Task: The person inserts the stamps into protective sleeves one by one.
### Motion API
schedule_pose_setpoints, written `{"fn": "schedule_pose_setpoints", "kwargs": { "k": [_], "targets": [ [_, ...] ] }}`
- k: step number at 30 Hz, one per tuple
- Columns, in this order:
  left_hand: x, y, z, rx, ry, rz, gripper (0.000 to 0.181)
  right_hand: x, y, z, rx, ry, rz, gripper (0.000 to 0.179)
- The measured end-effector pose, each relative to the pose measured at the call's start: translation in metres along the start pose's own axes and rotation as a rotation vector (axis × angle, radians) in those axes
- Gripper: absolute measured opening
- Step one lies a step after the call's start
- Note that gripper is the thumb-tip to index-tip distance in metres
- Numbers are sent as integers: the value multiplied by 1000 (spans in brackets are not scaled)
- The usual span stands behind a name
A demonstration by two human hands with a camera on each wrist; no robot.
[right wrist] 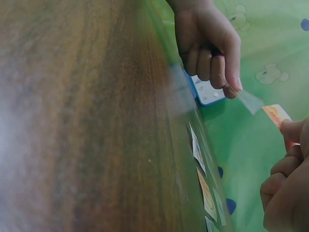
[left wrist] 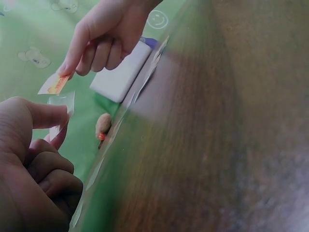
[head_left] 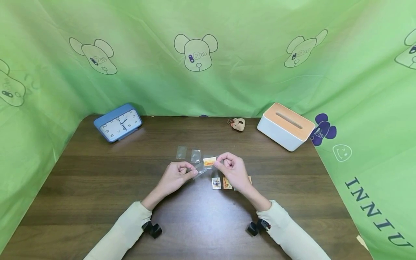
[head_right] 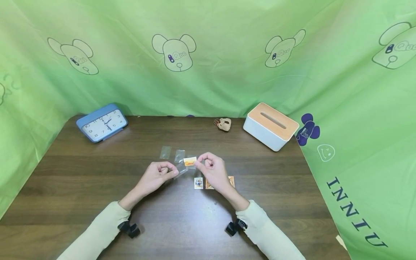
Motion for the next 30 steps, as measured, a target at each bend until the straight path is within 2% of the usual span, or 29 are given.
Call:
{"fn": "schedule_pose_setpoints", "kwargs": {
  "k": [4,6,7,10,12,16,17,19,25,28,30],
  "targets": [
    [-1,1,-3,26,22,-1,12,0,0,0,14,-1,-8,10],
    [-1,2,-3,17,7,-5,12,0,1,0,32,6,-14,10],
    [0,0,3,8,-21,-7,12,0,1,0,42,12,-16,10],
    [1,0,7,-2,-47,-12,11,1,2,2,64,30,-27,8],
    [-2,1,-2,0,-3,0,12,1,3,3,72,38,-36,8],
    [-2,0,-3,20,40,10,13,1,4,6,88,43,-51,9],
    [-2,0,-4,17,37,13,13,1,4,8,91,47,-54,9],
    [0,-2,5,4,7,10,12,1,4,9,96,58,-56,10],
    [1,-2,5,-40,-32,13,9,1,4,9,96,83,-52,12],
    [1,-1,2,-20,-22,11,12,0,4,8,101,88,-51,11],
    [-2,0,-8,-18,-1,14,13,0,4,7,108,90,-55,10]
  ]
}}
Point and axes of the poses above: each hand's wrist, its own x-axis away from the middle knuckle, its own y-axis out of the palm, z = x × y, the point moved 9 cm from there along -x, towards the middle knuckle, and after that the axes turned 12 degrees about z, right-handed, at the moved point
